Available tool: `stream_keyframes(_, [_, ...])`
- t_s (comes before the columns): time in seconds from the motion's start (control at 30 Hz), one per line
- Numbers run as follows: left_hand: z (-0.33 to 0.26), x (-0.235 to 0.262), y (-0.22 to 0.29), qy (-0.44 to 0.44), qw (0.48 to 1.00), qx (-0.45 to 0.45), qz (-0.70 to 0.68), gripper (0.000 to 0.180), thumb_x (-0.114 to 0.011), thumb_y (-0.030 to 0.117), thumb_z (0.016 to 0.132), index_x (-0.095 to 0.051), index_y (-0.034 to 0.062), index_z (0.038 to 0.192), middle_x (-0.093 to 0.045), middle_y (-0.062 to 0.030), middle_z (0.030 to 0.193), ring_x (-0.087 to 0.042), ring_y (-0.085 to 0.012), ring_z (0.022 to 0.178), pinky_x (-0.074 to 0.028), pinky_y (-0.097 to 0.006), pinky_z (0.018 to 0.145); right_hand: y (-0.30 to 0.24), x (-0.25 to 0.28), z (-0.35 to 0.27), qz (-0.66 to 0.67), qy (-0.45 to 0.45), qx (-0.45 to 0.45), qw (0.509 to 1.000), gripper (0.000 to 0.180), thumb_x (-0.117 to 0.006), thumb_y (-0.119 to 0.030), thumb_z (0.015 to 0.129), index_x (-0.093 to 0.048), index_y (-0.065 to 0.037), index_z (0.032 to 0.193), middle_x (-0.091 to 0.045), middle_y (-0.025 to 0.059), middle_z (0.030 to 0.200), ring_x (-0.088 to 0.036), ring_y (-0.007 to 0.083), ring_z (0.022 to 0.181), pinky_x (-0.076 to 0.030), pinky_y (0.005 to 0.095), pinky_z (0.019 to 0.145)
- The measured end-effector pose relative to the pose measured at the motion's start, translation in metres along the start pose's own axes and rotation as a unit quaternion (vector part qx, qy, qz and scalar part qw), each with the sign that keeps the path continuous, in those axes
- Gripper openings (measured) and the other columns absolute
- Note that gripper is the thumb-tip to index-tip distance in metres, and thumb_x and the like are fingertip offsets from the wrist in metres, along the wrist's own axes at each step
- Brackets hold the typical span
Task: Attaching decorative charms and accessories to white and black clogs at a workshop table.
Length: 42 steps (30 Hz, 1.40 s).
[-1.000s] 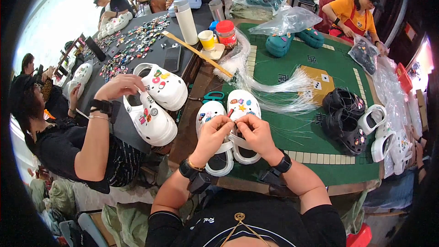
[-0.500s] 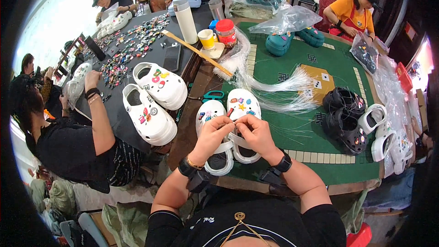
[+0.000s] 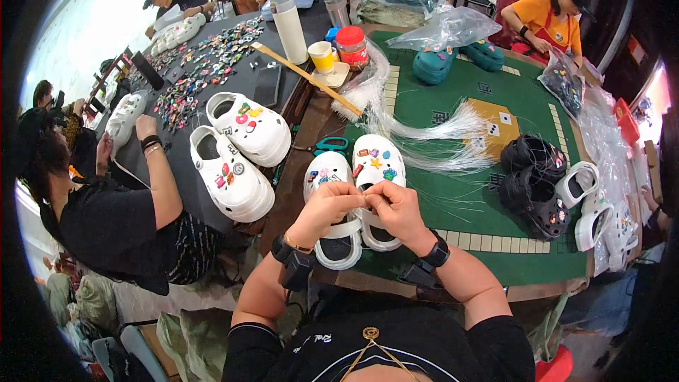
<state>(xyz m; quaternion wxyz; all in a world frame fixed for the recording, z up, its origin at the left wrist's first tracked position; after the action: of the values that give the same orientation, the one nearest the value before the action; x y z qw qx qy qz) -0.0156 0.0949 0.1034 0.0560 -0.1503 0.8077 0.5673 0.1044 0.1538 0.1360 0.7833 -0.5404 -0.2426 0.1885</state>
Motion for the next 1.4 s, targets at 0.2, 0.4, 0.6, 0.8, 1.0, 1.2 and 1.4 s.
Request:
stream_keyframes(0.2, [0.001, 0.002, -0.004, 0.005, 0.998, -0.026, 0.063, 0.013, -0.068, 0.015, 0.088, -0.069, 0.0023, 0.085, -0.059, 0.0046, 0.068, -0.046, -0.0013, 0.056, -0.031, -0.019, 0.047, 0.005, -0.002, 0.000, 0.034, -0.022, -0.047, 0.998, 0.009, -0.063, -0.005, 0.089, -0.069, 0.001, 0.092, -0.067, 0.0067, 0.069, -0.061, 0.0082, 0.061, -0.048, 0.0249, 0.057])
stream_keyframes(0.4, [-0.002, 0.002, 0.002, 0.010, 0.993, -0.084, 0.087, 0.011, -0.067, 0.012, 0.089, -0.069, 0.0016, 0.090, -0.061, 0.0042, 0.074, -0.046, -0.0012, 0.058, -0.032, -0.019, 0.050, 0.000, -0.005, 0.001, 0.036, -0.047, -0.033, 0.998, 0.008, -0.062, -0.002, 0.089, -0.067, 0.002, 0.094, -0.067, 0.0038, 0.073, -0.060, 0.0080, 0.064, -0.048, 0.0242, 0.059])
stream_keyframes(0.6, [-0.012, -0.005, 0.016, 0.004, 0.981, -0.117, 0.158, 0.014, -0.067, 0.015, 0.089, -0.068, 0.0005, 0.089, -0.060, 0.0038, 0.072, -0.049, -0.0022, 0.063, -0.037, -0.021, 0.054, 0.001, -0.005, -0.001, 0.005, -0.054, -0.012, 0.998, 0.005, -0.061, -0.003, 0.089, -0.063, 0.001, 0.091, -0.066, 0.0040, 0.072, -0.061, 0.0079, 0.064, -0.048, 0.0238, 0.058])
stream_keyframes(0.8, [-0.066, 0.012, 0.099, 0.178, 0.801, -0.353, 0.449, 0.015, -0.069, 0.013, 0.086, -0.067, 0.0017, 0.096, -0.065, -0.0140, 0.087, -0.065, -0.0255, 0.074, -0.053, -0.035, 0.068, -0.026, 0.025, 0.002, -0.155, 0.023, 0.072, 0.985, 0.020, -0.063, -0.007, 0.084, -0.061, -0.001, 0.103, -0.065, 0.0117, 0.091, -0.063, 0.0213, 0.085, -0.049, 0.0338, 0.075])
stream_keyframes(1.0, [-0.109, 0.108, 0.167, 0.414, 0.577, -0.338, 0.618, 0.037, -0.072, 0.023, 0.082, -0.062, 0.0007, 0.110, -0.063, -0.0179, 0.098, -0.061, -0.0358, 0.095, -0.049, -0.044, 0.082, -0.048, 0.024, -0.014, -0.290, -0.099, 0.126, 0.944, 0.049, -0.077, -0.020, 0.075, -0.059, -0.005, 0.118, -0.064, 0.0108, 0.093, -0.059, 0.0304, 0.086, -0.043, 0.0401, 0.081])
stream_keyframes(1.2, [-0.088, 0.190, 0.168, 0.430, 0.582, -0.193, 0.663, 0.066, -0.067, 0.046, 0.082, -0.053, 0.0027, 0.130, -0.063, -0.0215, 0.104, -0.061, -0.0376, 0.098, -0.048, -0.047, 0.085, -0.039, -0.043, -0.031, -0.307, -0.278, 0.128, 0.901, 0.068, -0.076, -0.020, 0.077, -0.046, -0.015, 0.138, -0.064, 0.0122, 0.088, -0.063, 0.0338, 0.080, -0.048, 0.0442, 0.072])
stream_keyframes(1.4, [-0.069, 0.187, 0.178, 0.390, 0.583, -0.198, 0.685, 0.067, -0.068, 0.046, 0.080, -0.053, 0.0112, 0.135, -0.060, -0.0259, 0.105, -0.062, -0.0397, 0.097, -0.048, -0.045, 0.088, -0.013, -0.068, -0.029, -0.334, -0.302, 0.146, 0.881, 0.028, -0.064, -0.013, 0.080, -0.064, -0.013, 0.108, -0.065, 0.0146, 0.082, -0.064, 0.0354, 0.077, -0.051, 0.0470, 0.067])
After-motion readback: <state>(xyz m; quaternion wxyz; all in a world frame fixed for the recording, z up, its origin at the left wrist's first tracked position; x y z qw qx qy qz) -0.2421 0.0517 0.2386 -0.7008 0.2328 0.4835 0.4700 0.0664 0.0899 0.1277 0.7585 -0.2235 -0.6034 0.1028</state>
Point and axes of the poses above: each hand's wrist, its own z-axis towards the middle knuckle, its own x-axis out of the back of the hand, y = z × x, the point moved 9 cm from there along z, towards the middle knuckle
